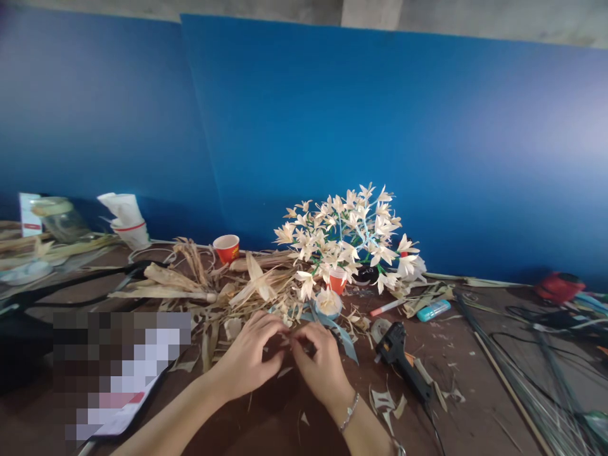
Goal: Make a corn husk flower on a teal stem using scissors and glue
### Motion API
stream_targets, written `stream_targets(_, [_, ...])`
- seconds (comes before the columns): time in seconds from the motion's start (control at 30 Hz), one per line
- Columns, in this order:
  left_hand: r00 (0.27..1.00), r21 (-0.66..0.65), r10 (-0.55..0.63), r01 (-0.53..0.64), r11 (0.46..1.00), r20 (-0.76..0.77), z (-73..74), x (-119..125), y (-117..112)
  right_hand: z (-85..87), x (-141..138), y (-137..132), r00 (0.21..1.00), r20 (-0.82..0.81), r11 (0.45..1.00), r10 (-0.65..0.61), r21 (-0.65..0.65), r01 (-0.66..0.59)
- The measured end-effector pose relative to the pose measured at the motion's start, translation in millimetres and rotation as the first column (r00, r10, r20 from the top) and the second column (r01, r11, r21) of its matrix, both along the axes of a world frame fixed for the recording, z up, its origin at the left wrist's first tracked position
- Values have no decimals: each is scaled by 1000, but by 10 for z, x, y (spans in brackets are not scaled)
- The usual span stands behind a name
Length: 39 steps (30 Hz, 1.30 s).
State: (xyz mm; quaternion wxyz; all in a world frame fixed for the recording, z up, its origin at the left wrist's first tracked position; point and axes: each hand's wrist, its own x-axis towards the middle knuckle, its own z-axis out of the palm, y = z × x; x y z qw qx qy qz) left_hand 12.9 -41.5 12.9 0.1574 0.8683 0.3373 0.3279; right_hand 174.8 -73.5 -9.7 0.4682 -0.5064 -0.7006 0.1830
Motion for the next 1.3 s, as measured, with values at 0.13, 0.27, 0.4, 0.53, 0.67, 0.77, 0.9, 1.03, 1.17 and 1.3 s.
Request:
stream_targets(0.13, [998, -95, -10, 16, 995, 67, -32, 11, 38, 10, 6, -3, 1000, -1, 1000, -8, 6, 8])
stream_targets(0.27, [997, -112, 6, 2, 994, 73, -48, 24, 63, 7, 5, -6, 997, 67, 999, -44, 13, 43])
stream_targets(0.4, [999, -91, 14, -10, 996, 50, -61, 35, 66, 34, -10, -17, 989, 144, 998, -42, 59, 34])
stream_targets(0.53, [999, -35, 46, -46, 998, 0, -85, 43, 64, 47, -18, -34, 961, 266, 995, -72, 90, 50])
stream_targets(0.67, [997, -8, 79, -79, 997, -24, -105, 42, 58, 13, -14, -35, 931, 337, 988, -141, 112, 109])
stream_targets(0.77, [997, -25, 78, -79, 997, -8, -106, 37, 58, -6, -9, -29, 930, 329, 985, -161, 116, 130])
stream_targets(0.9, [999, -32, 43, -43, 999, -12, -95, 34, 63, 2, 0, -26, 943, 307, 988, -126, 120, 92])
stream_targets(1.03, [997, -9, 53, -54, 999, -52, -94, 43, 50, -3, -7, -27, 922, 374, 991, -99, 119, 58])
stream_targets(1.17, [990, -3, 123, -123, 992, -72, -88, 83, 5, -36, -46, -26, 906, 371, 973, -203, 178, 145])
stream_targets(1.3, [974, 4, 210, -210, 978, -81, -70, 130, -50, -61, -101, -41, 881, 363, 948, -303, 208, 241])
